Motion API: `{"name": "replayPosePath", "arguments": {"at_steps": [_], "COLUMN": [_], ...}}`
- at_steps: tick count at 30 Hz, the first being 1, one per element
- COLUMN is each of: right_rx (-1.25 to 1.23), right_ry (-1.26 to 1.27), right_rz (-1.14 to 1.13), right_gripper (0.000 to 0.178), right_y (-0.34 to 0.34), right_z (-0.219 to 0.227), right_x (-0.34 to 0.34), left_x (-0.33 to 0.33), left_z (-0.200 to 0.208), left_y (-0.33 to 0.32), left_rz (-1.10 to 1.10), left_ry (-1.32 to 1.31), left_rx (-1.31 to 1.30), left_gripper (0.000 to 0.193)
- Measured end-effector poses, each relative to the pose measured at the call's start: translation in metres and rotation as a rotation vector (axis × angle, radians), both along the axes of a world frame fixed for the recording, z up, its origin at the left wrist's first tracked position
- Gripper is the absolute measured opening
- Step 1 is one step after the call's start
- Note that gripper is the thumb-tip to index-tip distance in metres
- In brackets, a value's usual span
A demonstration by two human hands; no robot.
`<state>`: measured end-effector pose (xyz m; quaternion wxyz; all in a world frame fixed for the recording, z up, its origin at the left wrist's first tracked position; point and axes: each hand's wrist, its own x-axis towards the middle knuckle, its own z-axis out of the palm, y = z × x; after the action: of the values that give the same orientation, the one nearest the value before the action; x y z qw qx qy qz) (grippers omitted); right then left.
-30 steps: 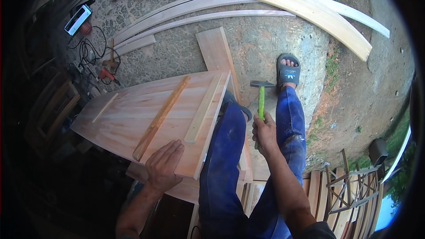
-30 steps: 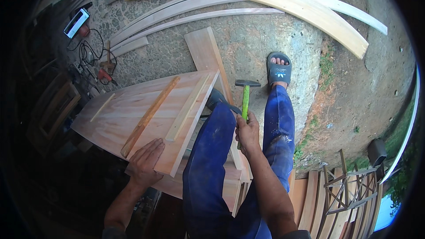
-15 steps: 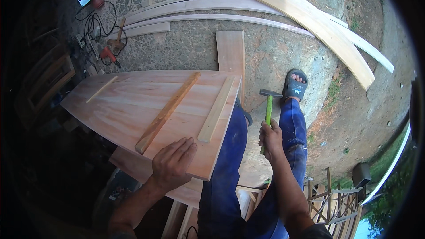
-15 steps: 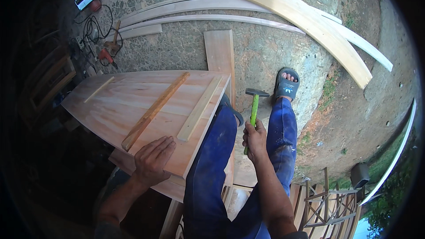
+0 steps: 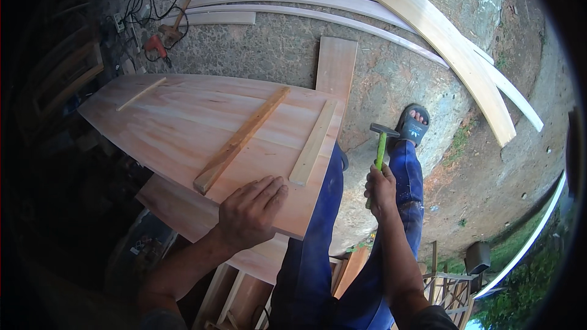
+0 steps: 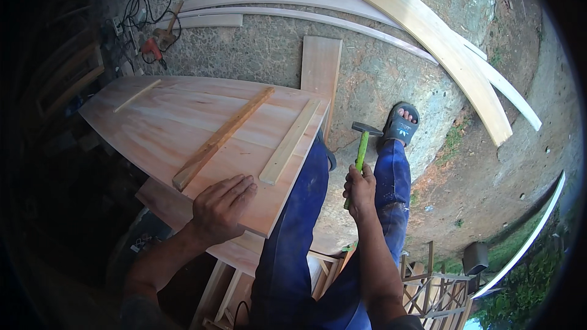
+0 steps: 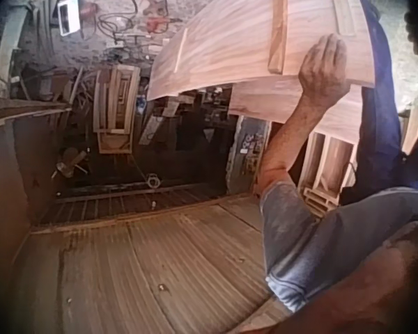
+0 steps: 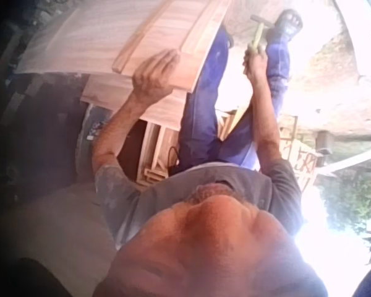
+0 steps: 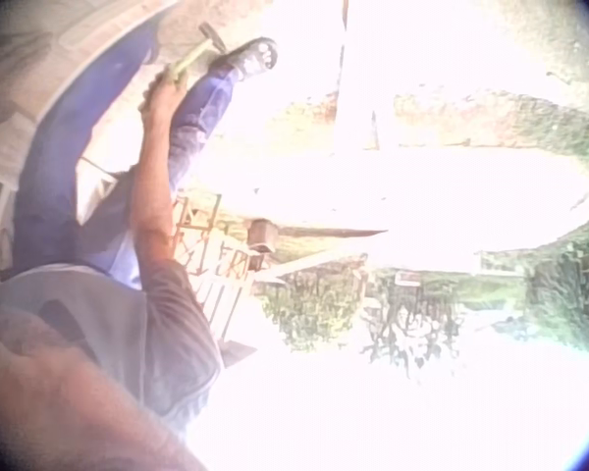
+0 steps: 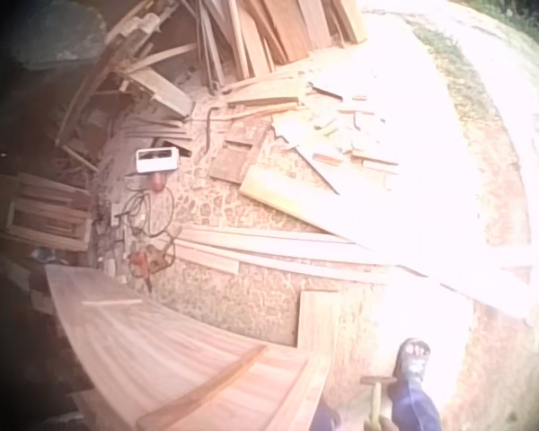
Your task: The person assembles a wooden piece by positioning planks, using a hammer to drive nails, and using a power drill to secure joints. They repeatedly adjust the wood and fasten components together in a workshop setting.
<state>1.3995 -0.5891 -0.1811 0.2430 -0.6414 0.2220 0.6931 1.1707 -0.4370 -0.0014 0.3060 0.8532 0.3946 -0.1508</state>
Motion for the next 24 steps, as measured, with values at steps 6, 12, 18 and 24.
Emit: {"name": "replayPosePath", "arguments": {"at_steps": [6,12,18,24], "right_rx": [0.022,0.026,0.054,0.109], "right_ry": [-0.008,-0.009,-0.014,0.025], "right_rz": [0.010,0.023,0.061,0.101], "right_gripper": [0.017,0.018,0.009,0.011], "right_y": [-0.002,-0.004,-0.013,-0.021], "right_z": [-0.002,-0.006,-0.008,-0.001], "right_x": [0.000,0.002,0.002,0.011], "left_x": [0.000,0.002,-0.005,-0.014], "left_z": [0.001,0.003,0.005,0.014], "left_y": [0.000,-0.003,-0.006,-0.010], "left_rz": [0.006,0.014,0.036,0.006], "left_ry": [-0.016,-0.015,-0.024,-0.015], "left_rx": [0.006,0.000,0.066,0.119], "left_gripper": [0.039,0.041,0.034,0.027]}}
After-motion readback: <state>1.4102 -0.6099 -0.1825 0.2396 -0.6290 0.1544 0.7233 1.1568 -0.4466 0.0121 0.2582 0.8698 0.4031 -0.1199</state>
